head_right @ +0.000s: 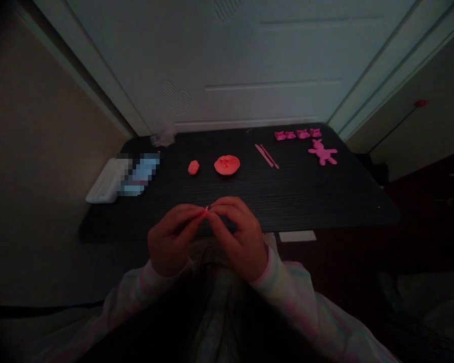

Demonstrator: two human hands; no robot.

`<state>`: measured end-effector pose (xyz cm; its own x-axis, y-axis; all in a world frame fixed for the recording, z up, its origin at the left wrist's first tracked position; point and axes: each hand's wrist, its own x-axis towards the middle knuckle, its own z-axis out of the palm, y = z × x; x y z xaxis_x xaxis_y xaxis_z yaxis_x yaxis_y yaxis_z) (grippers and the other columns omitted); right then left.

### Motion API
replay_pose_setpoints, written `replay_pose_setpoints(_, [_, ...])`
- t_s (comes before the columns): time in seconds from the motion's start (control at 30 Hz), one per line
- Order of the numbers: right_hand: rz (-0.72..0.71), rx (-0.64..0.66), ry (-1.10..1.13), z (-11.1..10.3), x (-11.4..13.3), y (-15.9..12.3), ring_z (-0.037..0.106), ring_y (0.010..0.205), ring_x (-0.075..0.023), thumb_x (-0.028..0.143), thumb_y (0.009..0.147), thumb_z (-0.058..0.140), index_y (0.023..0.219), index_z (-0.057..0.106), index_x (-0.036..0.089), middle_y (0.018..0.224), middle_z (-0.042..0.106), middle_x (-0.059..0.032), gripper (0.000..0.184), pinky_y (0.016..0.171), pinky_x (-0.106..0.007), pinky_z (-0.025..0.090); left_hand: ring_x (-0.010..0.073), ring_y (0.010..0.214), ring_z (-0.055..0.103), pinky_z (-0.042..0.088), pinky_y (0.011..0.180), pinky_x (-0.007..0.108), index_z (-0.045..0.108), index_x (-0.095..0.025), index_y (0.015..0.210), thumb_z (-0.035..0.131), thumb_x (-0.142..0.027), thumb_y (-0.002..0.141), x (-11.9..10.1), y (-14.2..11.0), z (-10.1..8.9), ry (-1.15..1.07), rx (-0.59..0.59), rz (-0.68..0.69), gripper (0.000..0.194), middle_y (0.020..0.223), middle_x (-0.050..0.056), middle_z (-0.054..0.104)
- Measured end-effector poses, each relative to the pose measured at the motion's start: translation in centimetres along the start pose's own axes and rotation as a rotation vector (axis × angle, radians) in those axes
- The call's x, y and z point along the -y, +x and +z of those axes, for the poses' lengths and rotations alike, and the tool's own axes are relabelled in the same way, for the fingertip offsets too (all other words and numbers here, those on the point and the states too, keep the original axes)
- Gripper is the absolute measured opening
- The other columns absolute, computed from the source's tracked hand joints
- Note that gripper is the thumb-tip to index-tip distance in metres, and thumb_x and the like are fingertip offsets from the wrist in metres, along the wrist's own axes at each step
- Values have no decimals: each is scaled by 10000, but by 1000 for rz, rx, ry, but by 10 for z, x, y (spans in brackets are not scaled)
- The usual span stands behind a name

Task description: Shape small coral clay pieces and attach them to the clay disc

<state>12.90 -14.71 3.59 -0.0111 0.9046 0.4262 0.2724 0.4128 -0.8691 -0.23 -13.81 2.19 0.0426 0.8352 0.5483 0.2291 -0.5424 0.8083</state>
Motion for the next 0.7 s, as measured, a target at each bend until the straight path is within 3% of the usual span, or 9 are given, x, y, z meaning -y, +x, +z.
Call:
replay_pose_setpoints(0.2, [56, 2, 48, -2, -2, 0, 525, 845, -129, 175, 815, 446, 773, 611, 213, 850, 562, -16, 175, 762, -287, 410, 82, 750, 590, 478, 705, 192, 634, -209, 799, 579, -113, 710, 3, 1, 1, -82, -11, -187, 142, 785, -21, 646])
replay_pose_setpoints(0.33, [136, -1, 70, -1, -4, 2, 523, 786, -140, 225, 743, 563, 731, 593, 205, 821, 546, -16, 38, 697, -289, 422, 88, 751, 584, 479, 687, 200, 634, -215, 822, 583, -94, 700, 3, 1, 0, -29, 14, -102, 180, 807, -14, 645])
replay_pose_setpoints(0.47, [171, 10, 88, 1, -4, 3, 518, 745, -132, 219, 727, 579, 700, 577, 200, 803, 533, -13, 34, 668, -283, 422, 91, 769, 578, 474, 684, 203, 630, -214, 851, 576, -70, 698, 3, 1, -1, 27, 53, -6, 217, 832, -5, 638])
replay_pose_setpoints(0.7, [102, 27, 85, -2, -1, 4, 527, 799, -134, 185, 793, 479, 750, 602, 203, 820, 548, -17, 131, 723, -291, 419, 87, 724, 583, 475, 656, 195, 620, -206, 809, 594, -113, 694, 2, 1, 0, -12, 5, -140, 151, 788, -16, 636])
